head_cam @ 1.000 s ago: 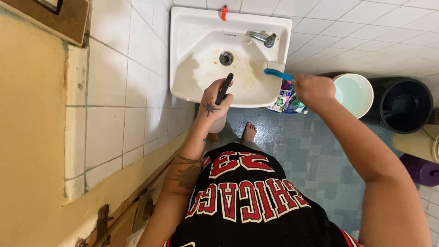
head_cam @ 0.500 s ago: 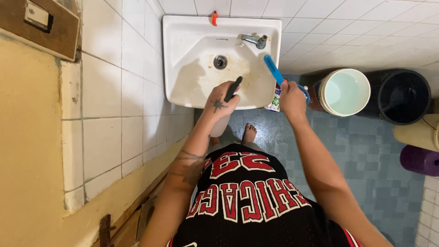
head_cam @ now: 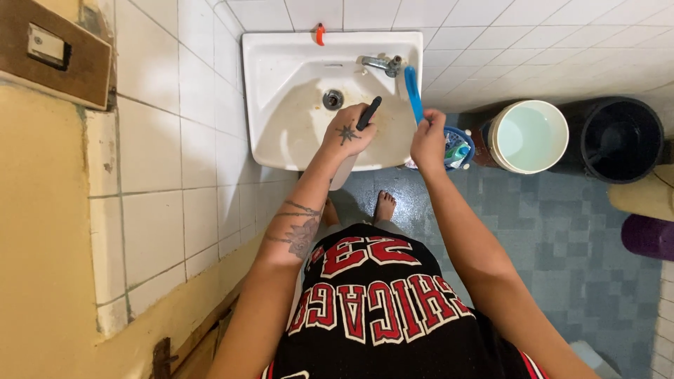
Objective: The person scrubs a white wall-mounted sink using a blue brush and a spray bottle. They repeatedly spray the sink basin and scrub the interior surfaces, including the drain and faucet area, while standing barefoot on the tiled floor.
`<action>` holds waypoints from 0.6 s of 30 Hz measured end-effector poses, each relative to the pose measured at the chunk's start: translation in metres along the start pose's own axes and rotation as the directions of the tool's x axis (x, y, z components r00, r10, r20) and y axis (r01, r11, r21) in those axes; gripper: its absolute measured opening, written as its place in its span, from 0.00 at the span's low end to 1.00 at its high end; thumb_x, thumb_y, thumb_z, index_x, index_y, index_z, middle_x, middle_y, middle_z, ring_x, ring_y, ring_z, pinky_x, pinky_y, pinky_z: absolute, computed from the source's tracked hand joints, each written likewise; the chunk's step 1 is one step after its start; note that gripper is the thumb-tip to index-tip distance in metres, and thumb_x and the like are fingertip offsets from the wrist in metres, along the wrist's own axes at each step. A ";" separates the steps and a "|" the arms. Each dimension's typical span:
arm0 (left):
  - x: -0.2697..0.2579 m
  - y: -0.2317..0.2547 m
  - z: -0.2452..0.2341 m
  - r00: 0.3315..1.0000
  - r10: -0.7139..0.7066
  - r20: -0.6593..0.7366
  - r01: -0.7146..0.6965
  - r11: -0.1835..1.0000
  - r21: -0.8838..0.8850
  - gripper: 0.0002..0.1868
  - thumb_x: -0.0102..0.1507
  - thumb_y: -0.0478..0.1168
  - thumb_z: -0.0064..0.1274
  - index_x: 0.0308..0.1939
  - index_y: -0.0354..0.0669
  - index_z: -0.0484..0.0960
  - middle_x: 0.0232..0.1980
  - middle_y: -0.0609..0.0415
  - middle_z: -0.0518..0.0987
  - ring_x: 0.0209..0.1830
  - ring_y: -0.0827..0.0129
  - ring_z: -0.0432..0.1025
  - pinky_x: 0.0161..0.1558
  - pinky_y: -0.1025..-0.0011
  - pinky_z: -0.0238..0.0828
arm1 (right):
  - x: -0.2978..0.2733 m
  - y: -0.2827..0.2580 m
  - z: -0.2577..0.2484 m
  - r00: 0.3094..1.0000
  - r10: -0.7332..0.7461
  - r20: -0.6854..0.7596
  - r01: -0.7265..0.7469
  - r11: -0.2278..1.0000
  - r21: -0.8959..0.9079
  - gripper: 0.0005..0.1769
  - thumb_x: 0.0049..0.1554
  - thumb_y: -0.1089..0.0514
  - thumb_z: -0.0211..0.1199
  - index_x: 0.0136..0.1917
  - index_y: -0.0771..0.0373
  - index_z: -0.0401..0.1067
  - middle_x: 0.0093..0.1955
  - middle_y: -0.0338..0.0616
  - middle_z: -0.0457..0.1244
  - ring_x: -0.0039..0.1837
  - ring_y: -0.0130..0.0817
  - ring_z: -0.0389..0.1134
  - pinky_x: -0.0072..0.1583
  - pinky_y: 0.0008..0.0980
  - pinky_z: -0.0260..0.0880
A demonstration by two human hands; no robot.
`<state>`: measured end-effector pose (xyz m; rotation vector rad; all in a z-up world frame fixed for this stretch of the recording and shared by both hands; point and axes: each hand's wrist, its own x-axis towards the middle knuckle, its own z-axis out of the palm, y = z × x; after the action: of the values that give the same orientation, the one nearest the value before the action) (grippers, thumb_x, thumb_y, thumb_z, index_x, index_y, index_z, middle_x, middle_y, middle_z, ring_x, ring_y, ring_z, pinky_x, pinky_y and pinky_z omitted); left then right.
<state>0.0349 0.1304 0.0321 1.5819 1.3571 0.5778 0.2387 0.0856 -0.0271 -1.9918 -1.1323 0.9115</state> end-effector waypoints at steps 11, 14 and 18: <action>-0.009 0.004 -0.001 1.000 -0.027 -0.005 0.027 1.000 0.007 0.15 0.60 0.36 0.45 0.46 0.33 0.81 0.30 0.40 0.79 0.28 0.55 0.77 0.29 0.69 0.72 | -0.017 -0.016 -0.004 0.999 0.001 0.043 0.008 0.974 -0.227 0.12 0.70 0.54 0.42 0.66 0.47 0.57 0.47 0.67 0.68 0.57 0.72 0.69 0.58 0.64 0.67; -0.018 0.004 -0.005 0.999 -0.030 -0.039 0.030 1.000 0.000 0.17 0.59 0.35 0.47 0.50 0.31 0.81 0.35 0.37 0.80 0.34 0.49 0.79 0.34 0.66 0.74 | -0.009 -0.015 -0.002 0.999 -0.018 0.041 0.026 0.979 -0.200 0.11 0.70 0.53 0.43 0.65 0.48 0.57 0.48 0.67 0.68 0.55 0.72 0.70 0.56 0.65 0.68; -0.032 0.017 -0.012 0.997 -0.059 -0.053 0.056 0.998 -0.041 0.19 0.60 0.34 0.47 0.53 0.29 0.80 0.41 0.34 0.81 0.40 0.44 0.79 0.39 0.62 0.75 | 0.029 -0.028 0.017 0.999 -0.035 0.005 0.035 0.983 -0.180 0.12 0.69 0.51 0.42 0.66 0.46 0.56 0.48 0.62 0.69 0.55 0.67 0.71 0.57 0.59 0.70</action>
<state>0.0248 0.1051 0.0593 1.5002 1.4186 0.6125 0.2242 0.1263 -0.0205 -2.1077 -1.2863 0.8180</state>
